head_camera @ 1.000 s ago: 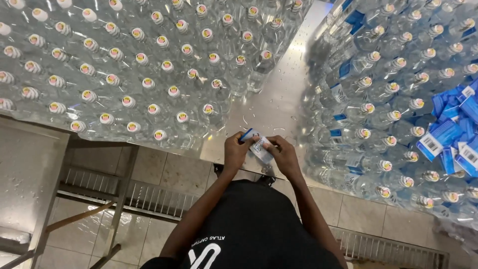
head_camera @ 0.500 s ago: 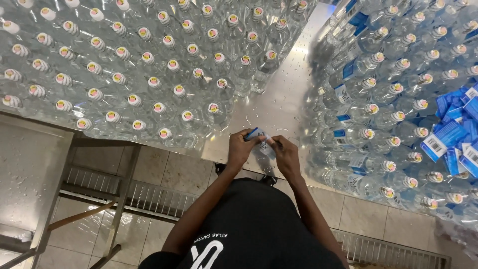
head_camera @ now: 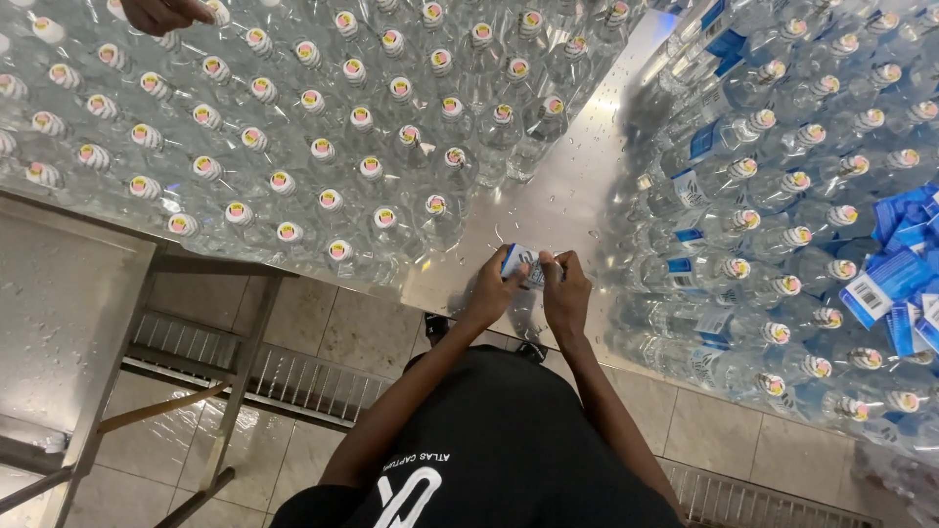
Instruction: The person repeatedly picks up small plastic water bottles from a metal table, applies a blue and white label to each bottle, and places the labeled bottles back on the table. The process is performed one bottle at a time in a repetitive manner.
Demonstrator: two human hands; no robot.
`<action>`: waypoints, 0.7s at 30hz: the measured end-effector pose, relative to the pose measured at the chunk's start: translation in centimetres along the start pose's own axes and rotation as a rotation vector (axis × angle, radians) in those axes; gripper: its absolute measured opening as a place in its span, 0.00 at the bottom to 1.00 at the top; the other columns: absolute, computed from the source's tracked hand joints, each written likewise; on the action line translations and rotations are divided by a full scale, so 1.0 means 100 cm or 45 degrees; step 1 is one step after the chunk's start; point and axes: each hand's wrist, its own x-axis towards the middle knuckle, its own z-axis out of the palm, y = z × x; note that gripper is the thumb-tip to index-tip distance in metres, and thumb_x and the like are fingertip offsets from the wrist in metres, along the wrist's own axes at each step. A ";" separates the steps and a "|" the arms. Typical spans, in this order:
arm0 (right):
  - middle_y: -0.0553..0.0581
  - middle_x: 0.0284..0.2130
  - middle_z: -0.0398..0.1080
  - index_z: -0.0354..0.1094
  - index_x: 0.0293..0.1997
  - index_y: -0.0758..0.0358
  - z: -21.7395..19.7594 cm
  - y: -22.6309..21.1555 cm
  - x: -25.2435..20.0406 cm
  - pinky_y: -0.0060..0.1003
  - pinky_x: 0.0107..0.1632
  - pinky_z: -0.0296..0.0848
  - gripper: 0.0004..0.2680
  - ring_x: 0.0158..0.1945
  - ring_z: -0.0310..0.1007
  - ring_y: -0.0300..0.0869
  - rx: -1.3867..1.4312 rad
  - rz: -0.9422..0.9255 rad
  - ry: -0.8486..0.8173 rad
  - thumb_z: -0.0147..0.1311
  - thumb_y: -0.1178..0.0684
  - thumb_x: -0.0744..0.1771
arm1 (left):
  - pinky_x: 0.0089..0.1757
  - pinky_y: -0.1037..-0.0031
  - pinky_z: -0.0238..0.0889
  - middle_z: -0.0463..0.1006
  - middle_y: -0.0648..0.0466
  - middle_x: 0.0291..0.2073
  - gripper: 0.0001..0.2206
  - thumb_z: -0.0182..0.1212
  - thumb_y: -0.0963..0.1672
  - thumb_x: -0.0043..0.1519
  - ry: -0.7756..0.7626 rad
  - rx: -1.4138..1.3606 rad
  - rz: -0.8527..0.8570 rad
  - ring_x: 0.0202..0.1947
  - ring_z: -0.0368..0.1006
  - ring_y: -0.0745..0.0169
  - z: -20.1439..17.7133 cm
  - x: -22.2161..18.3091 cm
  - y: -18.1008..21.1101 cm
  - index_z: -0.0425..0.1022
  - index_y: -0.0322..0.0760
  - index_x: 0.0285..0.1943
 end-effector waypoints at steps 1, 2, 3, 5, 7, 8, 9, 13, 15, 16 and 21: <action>0.65 0.24 0.68 0.65 0.40 0.58 0.004 0.003 -0.004 0.51 0.41 0.67 0.20 0.30 0.71 0.52 0.001 0.001 0.000 0.51 0.30 0.76 | 0.39 0.65 0.76 0.81 0.49 0.36 0.14 0.65 0.49 0.72 0.000 0.001 -0.001 0.34 0.77 0.61 0.003 -0.002 0.009 0.76 0.36 0.59; 0.67 0.24 0.69 0.63 0.42 0.56 0.008 0.007 -0.008 0.57 0.43 0.69 0.20 0.32 0.75 0.60 -0.206 -0.025 -0.008 0.51 0.27 0.74 | 0.33 0.71 0.70 0.78 0.51 0.29 0.15 0.60 0.52 0.75 0.061 -0.159 -0.054 0.28 0.73 0.65 0.007 -0.005 0.017 0.76 0.37 0.49; 0.68 0.24 0.71 0.62 0.45 0.53 0.012 0.010 -0.012 0.64 0.45 0.71 0.22 0.34 0.78 0.68 -0.413 -0.053 -0.020 0.50 0.23 0.73 | 0.26 0.77 0.65 0.74 0.53 0.23 0.21 0.54 0.55 0.77 0.125 -0.321 -0.109 0.21 0.70 0.68 0.010 -0.007 0.026 0.75 0.38 0.39; 0.60 0.19 0.67 0.63 0.38 0.51 0.031 0.013 -0.024 0.51 0.35 0.72 0.17 0.25 0.74 0.57 -0.458 -0.518 0.076 0.58 0.31 0.70 | 0.26 0.77 0.63 0.73 0.53 0.21 0.21 0.54 0.55 0.77 0.116 -0.310 -0.118 0.20 0.69 0.68 0.015 -0.009 0.025 0.74 0.39 0.37; 0.52 0.13 0.63 0.64 0.31 0.48 0.040 0.022 -0.021 0.39 0.26 0.72 0.14 0.16 0.70 0.47 -0.495 -0.981 0.184 0.66 0.38 0.68 | 0.25 0.77 0.62 0.72 0.54 0.20 0.21 0.53 0.54 0.77 0.100 -0.298 -0.125 0.19 0.68 0.69 0.021 -0.009 0.023 0.74 0.40 0.34; 0.51 0.12 0.61 0.62 0.26 0.48 0.040 0.029 -0.011 0.38 0.25 0.69 0.15 0.16 0.69 0.46 -0.424 -1.042 0.195 0.64 0.41 0.69 | 0.24 0.77 0.60 0.70 0.54 0.17 0.22 0.52 0.53 0.77 0.080 -0.282 -0.132 0.17 0.67 0.69 0.025 -0.008 0.022 0.73 0.41 0.31; 0.49 0.11 0.59 0.60 0.21 0.48 0.041 0.036 -0.002 0.37 0.24 0.67 0.17 0.16 0.67 0.45 -0.353 -1.100 0.210 0.63 0.44 0.70 | 0.24 0.77 0.58 0.69 0.55 0.15 0.23 0.52 0.53 0.77 0.057 -0.265 -0.139 0.16 0.65 0.69 0.027 -0.007 0.022 0.72 0.42 0.27; 0.59 0.13 0.57 0.56 0.22 0.55 0.012 0.014 0.028 0.42 0.23 0.62 0.19 0.17 0.65 0.53 -0.404 -0.883 0.335 0.55 0.49 0.75 | 0.22 0.77 0.54 0.66 0.56 0.11 0.27 0.50 0.51 0.77 0.006 -0.244 -0.160 0.13 0.62 0.70 0.035 -0.005 0.004 0.70 0.44 0.20; 0.67 0.18 0.57 0.56 0.26 0.61 0.010 0.015 0.015 0.33 0.27 0.53 0.20 0.22 0.63 0.60 -0.196 -0.499 0.225 0.53 0.44 0.76 | 0.21 0.82 0.54 0.65 0.60 0.13 0.26 0.56 0.51 0.76 0.011 -0.235 -0.160 0.14 0.63 0.75 0.033 0.001 -0.016 0.70 0.45 0.20; 0.67 0.18 0.57 0.56 0.26 0.61 0.005 0.009 0.010 0.33 0.27 0.53 0.20 0.22 0.63 0.60 -0.197 -0.495 0.228 0.53 0.44 0.76 | 0.21 0.82 0.54 0.65 0.60 0.13 0.26 0.56 0.51 0.76 0.006 -0.233 -0.162 0.14 0.63 0.75 0.029 0.011 -0.028 0.70 0.45 0.20; 0.57 0.41 0.77 0.72 0.52 0.55 -0.020 -0.001 -0.010 0.46 0.54 0.74 0.15 0.50 0.77 0.45 0.219 0.042 -0.201 0.68 0.37 0.70 | 0.24 0.76 0.68 0.74 0.52 0.18 0.21 0.55 0.51 0.78 0.108 -0.053 0.029 0.20 0.74 0.68 0.016 0.021 -0.041 0.76 0.39 0.33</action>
